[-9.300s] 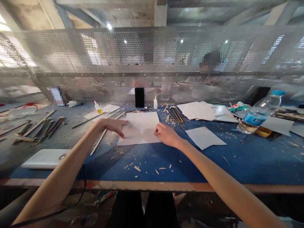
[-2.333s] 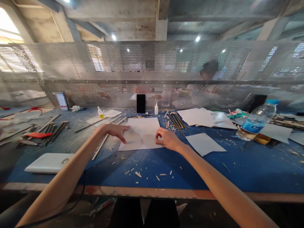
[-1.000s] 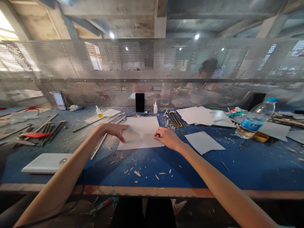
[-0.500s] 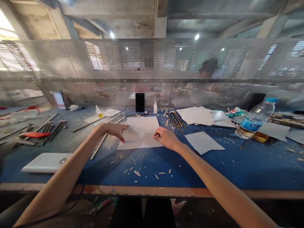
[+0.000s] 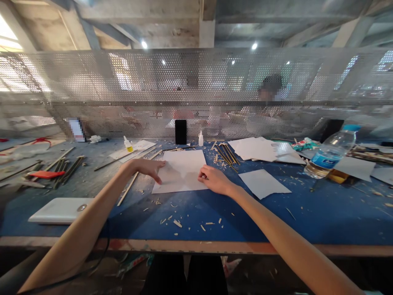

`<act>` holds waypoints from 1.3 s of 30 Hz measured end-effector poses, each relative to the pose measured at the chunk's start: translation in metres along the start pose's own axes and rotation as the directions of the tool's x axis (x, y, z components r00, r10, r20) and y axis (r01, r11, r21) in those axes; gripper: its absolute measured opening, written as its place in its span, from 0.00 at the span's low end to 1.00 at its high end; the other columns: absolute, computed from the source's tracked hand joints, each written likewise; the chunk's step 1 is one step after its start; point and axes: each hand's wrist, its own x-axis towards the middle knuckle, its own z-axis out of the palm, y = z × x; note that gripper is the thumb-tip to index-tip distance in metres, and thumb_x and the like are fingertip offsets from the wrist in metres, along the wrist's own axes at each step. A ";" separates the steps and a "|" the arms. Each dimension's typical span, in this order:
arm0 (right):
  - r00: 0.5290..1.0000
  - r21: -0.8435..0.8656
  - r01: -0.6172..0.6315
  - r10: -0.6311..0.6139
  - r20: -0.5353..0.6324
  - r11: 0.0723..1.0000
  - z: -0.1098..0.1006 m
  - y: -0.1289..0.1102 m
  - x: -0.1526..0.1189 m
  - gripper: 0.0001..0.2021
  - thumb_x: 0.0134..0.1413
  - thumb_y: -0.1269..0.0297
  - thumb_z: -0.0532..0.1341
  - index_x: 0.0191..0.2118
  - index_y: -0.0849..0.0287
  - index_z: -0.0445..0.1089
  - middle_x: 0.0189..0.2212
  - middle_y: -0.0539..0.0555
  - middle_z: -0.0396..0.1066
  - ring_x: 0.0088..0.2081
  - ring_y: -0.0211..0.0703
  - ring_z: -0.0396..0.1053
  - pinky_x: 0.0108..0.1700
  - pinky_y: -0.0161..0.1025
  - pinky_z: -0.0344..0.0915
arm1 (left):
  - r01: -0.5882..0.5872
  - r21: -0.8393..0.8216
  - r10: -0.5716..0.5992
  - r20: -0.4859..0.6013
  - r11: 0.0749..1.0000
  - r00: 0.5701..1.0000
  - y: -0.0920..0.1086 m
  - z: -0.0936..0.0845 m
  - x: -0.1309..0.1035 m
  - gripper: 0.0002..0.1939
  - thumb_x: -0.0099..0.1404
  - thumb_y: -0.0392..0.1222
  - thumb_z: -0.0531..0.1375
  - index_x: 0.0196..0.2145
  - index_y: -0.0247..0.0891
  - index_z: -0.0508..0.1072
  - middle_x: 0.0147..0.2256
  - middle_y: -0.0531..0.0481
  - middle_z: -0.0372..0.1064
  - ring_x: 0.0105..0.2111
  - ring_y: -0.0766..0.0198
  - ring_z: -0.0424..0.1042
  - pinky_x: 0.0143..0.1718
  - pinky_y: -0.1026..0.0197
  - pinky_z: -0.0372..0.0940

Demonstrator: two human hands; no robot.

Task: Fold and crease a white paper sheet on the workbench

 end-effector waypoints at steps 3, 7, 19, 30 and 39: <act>0.999 -0.058 -0.019 0.017 -0.033 0.998 0.000 0.001 0.000 0.04 0.61 0.68 0.58 0.35 0.58 0.68 0.37 0.53 0.68 0.37 0.40 0.68 0.39 0.36 0.61 | 0.003 -0.026 -0.003 -0.007 1.000 1.000 0.002 -0.001 -0.002 0.60 0.44 0.70 0.64 0.66 0.35 0.51 0.66 0.36 0.47 0.64 0.42 0.48 0.61 0.54 0.48; 1.000 -0.050 -0.006 0.006 0.005 0.999 0.000 0.000 -0.001 0.04 0.62 0.67 0.58 0.34 0.59 0.67 0.37 0.54 0.68 0.37 0.41 0.67 0.38 0.37 0.61 | -0.027 -0.031 0.027 -0.021 0.999 0.999 0.001 0.000 0.000 0.58 0.43 0.70 0.65 0.66 0.41 0.53 0.65 0.40 0.51 0.63 0.41 0.49 0.60 0.51 0.49; 0.981 0.055 0.099 -0.107 0.163 0.994 -0.010 -0.006 -0.001 0.05 0.62 0.67 0.57 0.35 0.60 0.65 0.36 0.55 0.66 0.36 0.41 0.65 0.39 0.37 0.62 | -0.050 -0.019 0.049 -0.036 0.999 0.998 0.000 0.001 -0.001 0.56 0.48 0.68 0.65 0.64 0.29 0.55 0.65 0.37 0.49 0.62 0.39 0.50 0.60 0.54 0.49; 0.965 -0.020 0.226 -0.221 0.140 0.974 -0.003 -0.020 -0.005 0.06 0.66 0.66 0.52 0.39 0.59 0.64 0.40 0.58 0.65 0.40 0.46 0.65 0.44 0.42 0.62 | -0.016 -0.021 0.015 -0.016 1.000 1.000 0.002 -0.003 -0.005 0.55 0.46 0.69 0.64 0.64 0.36 0.55 0.62 0.39 0.57 0.61 0.39 0.53 0.58 0.51 0.53; 0.972 -0.064 0.212 -0.203 0.119 0.975 -0.003 -0.022 -0.010 0.08 0.67 0.67 0.49 0.39 0.59 0.64 0.40 0.58 0.65 0.42 0.47 0.64 0.47 0.45 0.62 | -0.036 -0.038 0.035 -0.020 0.999 0.999 -0.004 0.000 0.003 0.56 0.43 0.71 0.65 0.64 0.42 0.57 0.61 0.42 0.58 0.62 0.39 0.52 0.59 0.50 0.53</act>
